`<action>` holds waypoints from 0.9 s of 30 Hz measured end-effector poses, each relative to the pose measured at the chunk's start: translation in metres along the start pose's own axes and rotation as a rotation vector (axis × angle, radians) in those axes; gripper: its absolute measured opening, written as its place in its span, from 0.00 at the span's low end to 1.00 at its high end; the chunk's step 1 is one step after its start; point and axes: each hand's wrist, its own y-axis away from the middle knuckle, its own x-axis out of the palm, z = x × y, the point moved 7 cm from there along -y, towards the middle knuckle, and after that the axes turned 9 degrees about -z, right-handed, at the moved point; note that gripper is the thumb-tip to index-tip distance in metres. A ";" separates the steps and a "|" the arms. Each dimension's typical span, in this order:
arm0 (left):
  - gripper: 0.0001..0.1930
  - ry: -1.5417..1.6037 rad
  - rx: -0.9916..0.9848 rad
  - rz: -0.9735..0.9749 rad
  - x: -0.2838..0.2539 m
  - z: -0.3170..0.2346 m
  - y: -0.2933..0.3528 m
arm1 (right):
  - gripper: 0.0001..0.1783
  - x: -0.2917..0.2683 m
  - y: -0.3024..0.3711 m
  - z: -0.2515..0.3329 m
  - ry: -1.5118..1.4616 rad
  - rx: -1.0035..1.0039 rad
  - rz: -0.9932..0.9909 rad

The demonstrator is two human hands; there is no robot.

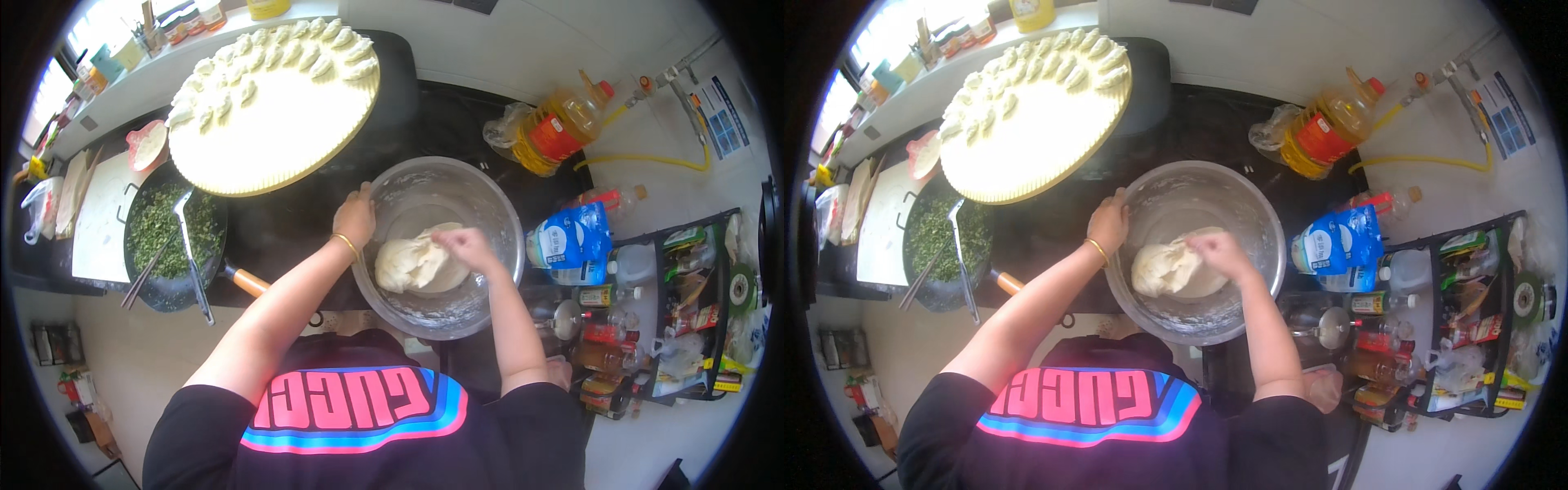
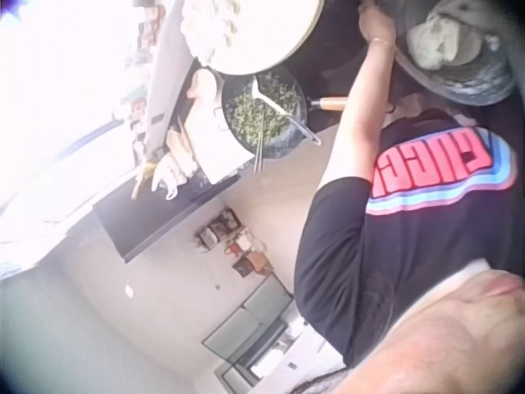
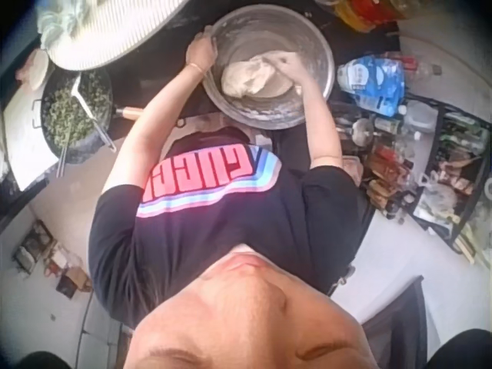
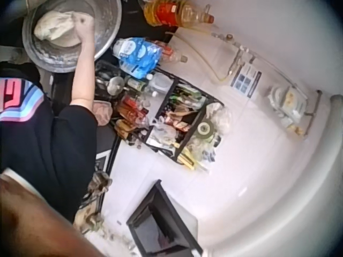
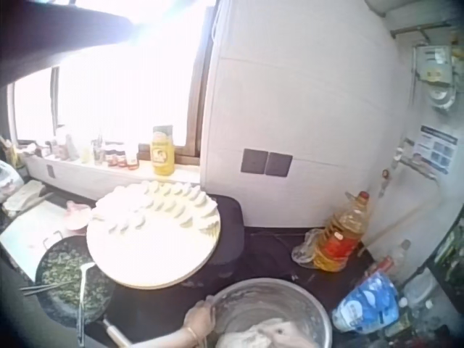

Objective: The person fills round dough wrappers with a green vegetable mixture using chopsticks, folds them into dumplings, and places them on a bamboo tray. The person also kneads dough in a metal bowl and arranges the finished dumplings on the tray.

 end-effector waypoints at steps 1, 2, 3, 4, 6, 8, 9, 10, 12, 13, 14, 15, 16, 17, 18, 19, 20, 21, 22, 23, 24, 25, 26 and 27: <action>0.20 -0.001 0.000 0.006 0.002 -0.001 -0.001 | 0.17 -0.017 -0.020 -0.040 -0.242 -0.116 -0.160; 0.20 -0.008 0.000 0.012 0.004 -0.001 -0.003 | 0.18 -0.027 -0.034 -0.075 -0.201 -0.036 -0.244; 0.20 -0.016 -0.003 0.015 0.004 -0.002 -0.004 | 0.19 -0.036 -0.048 -0.101 -0.161 0.042 -0.323; 0.20 -0.014 0.000 0.012 0.006 -0.003 -0.005 | 0.20 -0.042 -0.060 -0.124 -0.119 0.122 -0.405; 0.20 -0.009 0.007 0.007 0.008 -0.006 -0.007 | 0.22 -0.035 -0.086 -0.160 -0.087 0.135 -0.483; 0.19 -0.003 0.000 0.003 0.009 -0.005 -0.007 | 0.24 -0.027 -0.090 -0.151 0.000 0.163 -0.476; 0.19 -0.001 -0.007 -0.001 0.010 -0.003 -0.006 | 0.24 -0.023 -0.078 -0.117 0.071 0.185 -0.434; 0.19 -0.008 0.011 -0.006 0.012 -0.003 -0.006 | 0.25 -0.020 -0.070 -0.101 0.141 0.211 -0.398; 0.19 -0.023 0.056 -0.013 0.017 -0.004 -0.005 | 0.24 -0.013 -0.078 -0.124 -0.044 0.247 -0.372; 0.19 -0.009 0.070 -0.020 0.018 -0.007 -0.006 | 0.24 -0.008 -0.085 -0.139 -0.182 0.278 -0.309; 0.19 -0.002 0.083 -0.031 0.016 -0.008 -0.008 | 0.24 -0.002 -0.087 -0.134 -0.323 0.304 -0.239; 0.19 0.005 0.096 -0.041 0.015 -0.009 -0.009 | 0.24 0.004 -0.086 -0.126 -0.388 0.287 -0.142; 0.19 -0.001 0.092 -0.042 0.016 -0.008 -0.009 | 0.24 0.008 -0.082 -0.118 -0.453 0.270 -0.046; 0.18 -0.007 0.088 -0.042 0.018 -0.008 -0.009 | 0.24 0.010 -0.074 -0.102 -0.517 0.253 0.050; 0.18 -0.013 0.083 -0.044 0.019 -0.008 -0.009 | 0.24 0.006 -0.068 -0.088 -0.477 0.138 0.135; 0.18 -0.019 0.079 -0.042 0.020 -0.008 -0.007 | 0.24 -0.002 -0.061 -0.080 -0.436 0.022 0.217; 0.18 -0.023 0.079 -0.039 0.021 -0.009 -0.006 | 0.24 -0.009 -0.051 -0.071 -0.395 -0.094 0.295; 0.18 -0.030 0.074 -0.039 0.020 -0.009 -0.005 | 0.23 -0.021 -0.043 -0.069 -0.341 -0.060 0.240; 0.18 -0.031 0.079 -0.046 0.020 -0.009 -0.005 | 0.23 -0.031 -0.033 -0.066 -0.287 -0.026 0.185; 0.18 -0.025 0.087 -0.048 0.021 -0.012 -0.004 | 0.23 -0.042 -0.026 -0.070 -0.232 0.014 0.123; 0.19 -0.020 0.094 -0.050 0.021 -0.015 -0.003 | 0.23 -0.062 -0.029 -0.079 -0.193 0.095 -0.095; 0.19 -0.019 0.077 -0.039 0.022 -0.016 -0.002 | 0.23 -0.082 -0.031 -0.087 -0.150 0.175 -0.312; 0.19 -0.016 0.062 -0.026 0.022 -0.019 -0.003 | 0.23 -0.102 -0.027 -0.096 -0.107 0.258 -0.532; 0.20 -0.012 0.050 -0.012 0.023 -0.021 -0.003 | 0.25 -0.097 -0.035 -0.112 -0.205 0.214 -0.528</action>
